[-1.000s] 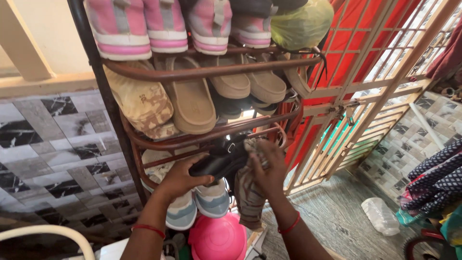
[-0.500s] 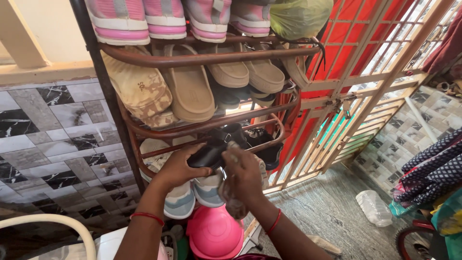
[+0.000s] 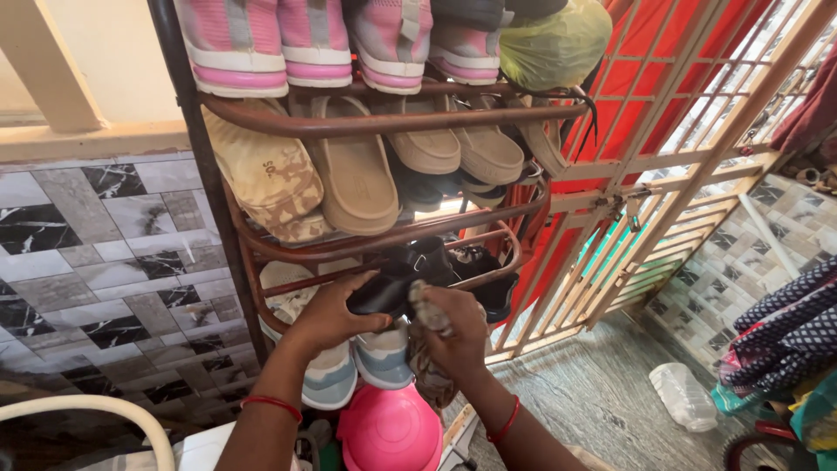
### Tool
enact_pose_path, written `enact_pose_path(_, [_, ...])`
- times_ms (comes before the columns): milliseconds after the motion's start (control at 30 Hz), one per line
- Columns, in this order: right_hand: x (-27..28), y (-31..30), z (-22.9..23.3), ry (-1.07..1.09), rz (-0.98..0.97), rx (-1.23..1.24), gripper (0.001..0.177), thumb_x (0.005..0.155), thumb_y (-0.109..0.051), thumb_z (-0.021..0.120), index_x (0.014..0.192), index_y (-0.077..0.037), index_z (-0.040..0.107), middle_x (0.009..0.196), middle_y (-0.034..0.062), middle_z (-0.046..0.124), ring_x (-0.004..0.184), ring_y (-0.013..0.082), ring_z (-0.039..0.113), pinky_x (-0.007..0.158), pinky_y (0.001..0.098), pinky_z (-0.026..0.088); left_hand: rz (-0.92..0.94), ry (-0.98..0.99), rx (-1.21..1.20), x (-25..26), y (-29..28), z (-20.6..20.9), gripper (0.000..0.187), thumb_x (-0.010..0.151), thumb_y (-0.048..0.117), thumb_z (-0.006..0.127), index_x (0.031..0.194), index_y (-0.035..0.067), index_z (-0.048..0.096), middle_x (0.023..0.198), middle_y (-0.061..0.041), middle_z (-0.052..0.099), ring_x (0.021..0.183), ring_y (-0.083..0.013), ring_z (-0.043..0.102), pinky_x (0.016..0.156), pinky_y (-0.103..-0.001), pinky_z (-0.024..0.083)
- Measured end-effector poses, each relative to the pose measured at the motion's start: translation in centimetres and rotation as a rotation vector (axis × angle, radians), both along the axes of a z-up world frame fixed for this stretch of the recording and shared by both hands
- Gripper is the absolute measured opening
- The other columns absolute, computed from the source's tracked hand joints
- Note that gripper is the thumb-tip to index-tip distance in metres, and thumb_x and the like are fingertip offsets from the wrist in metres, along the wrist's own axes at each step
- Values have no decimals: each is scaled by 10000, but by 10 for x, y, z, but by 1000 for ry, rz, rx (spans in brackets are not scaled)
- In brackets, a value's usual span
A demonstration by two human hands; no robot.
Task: The person wipes a black shoe with a cloth on a multi-tier shoe rack, then wipes the rack itself. The person handles the shoe and cloth directly without additional tools.
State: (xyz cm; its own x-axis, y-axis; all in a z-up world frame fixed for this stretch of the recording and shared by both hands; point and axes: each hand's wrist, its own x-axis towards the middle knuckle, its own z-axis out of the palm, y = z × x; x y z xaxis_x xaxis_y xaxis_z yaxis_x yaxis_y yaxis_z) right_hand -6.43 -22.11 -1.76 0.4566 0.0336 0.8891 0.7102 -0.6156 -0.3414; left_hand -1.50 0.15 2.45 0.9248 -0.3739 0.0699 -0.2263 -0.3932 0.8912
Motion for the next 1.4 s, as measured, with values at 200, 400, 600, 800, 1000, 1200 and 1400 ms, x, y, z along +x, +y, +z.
enact_pose_path(200, [-2, 6, 12, 95, -202, -377, 517, 738, -16, 730, 1250, -37, 654, 1159, 112, 644, 1028, 337, 583, 867, 451, 528, -29, -127, 54, 6, 3, -10, 941, 653, 347, 887, 1472, 69, 516, 1483, -156, 577, 1389, -246, 531, 1125, -339, 391])
enact_pose_path(400, [-5, 4, 33, 208, -279, -473, 485, 719, -28, 715, 1200, -80, 709, 1062, 93, 629, 993, 318, 591, 828, 415, 536, -18, -189, 100, 7, 1, -13, 945, 654, 359, 899, 1450, 18, 522, 1475, -180, 570, 1379, -263, 540, 1124, -338, 398])
enact_pose_path(600, [11, -17, 49, 400, -180, -568, 321, 581, -89, 767, 894, -149, 797, 966, 68, 703, 969, 330, 630, 839, 398, 543, 11, -222, 108, 8, 0, -21, 951, 636, 369, 887, 1441, 12, 530, 1440, -174, 600, 1317, -265, 589, 1093, -344, 439])
enact_pose_path(800, [6, -37, 44, 393, -85, -38, 319, 713, -93, 814, 1031, -124, 801, 1006, 87, 715, 987, 283, 715, 867, 382, 555, 4, -200, 113, 10, -2, -11, 978, 643, 384, 925, 1456, 28, 512, 1484, -188, 534, 1388, -295, 502, 1124, -367, 390])
enact_pose_path(1000, [3, -5, 11, 290, 85, 14, 604, 719, -8, 746, 1310, -99, 671, 1184, 138, 635, 1097, 306, 652, 930, 357, 520, 33, 145, -175, 10, 4, -25, 855, 715, 433, 825, 1437, 71, 545, 1381, -132, 648, 1219, -266, 646, 974, -374, 514])
enact_pose_path(1200, [-2, 2, -2, 235, 202, 117, 737, 684, 110, 579, 1401, -61, 616, 1257, 157, 617, 1182, 302, 626, 1024, 362, 486, 217, 77, -420, 18, -5, -26, 599, 886, 450, 747, 1205, -56, 726, 1210, -193, 701, 1106, -252, 637, 960, -357, 492])
enact_pose_path(1400, [6, 3, -5, 242, 278, 128, 671, 708, 118, 578, 1350, -61, 656, 1243, 139, 661, 1177, 265, 659, 1033, 329, 500, 219, 395, -735, 25, 4, -23, 501, 872, 434, 702, 1254, 112, 668, 1261, -29, 679, 1166, -159, 620, 985, -360, 462])
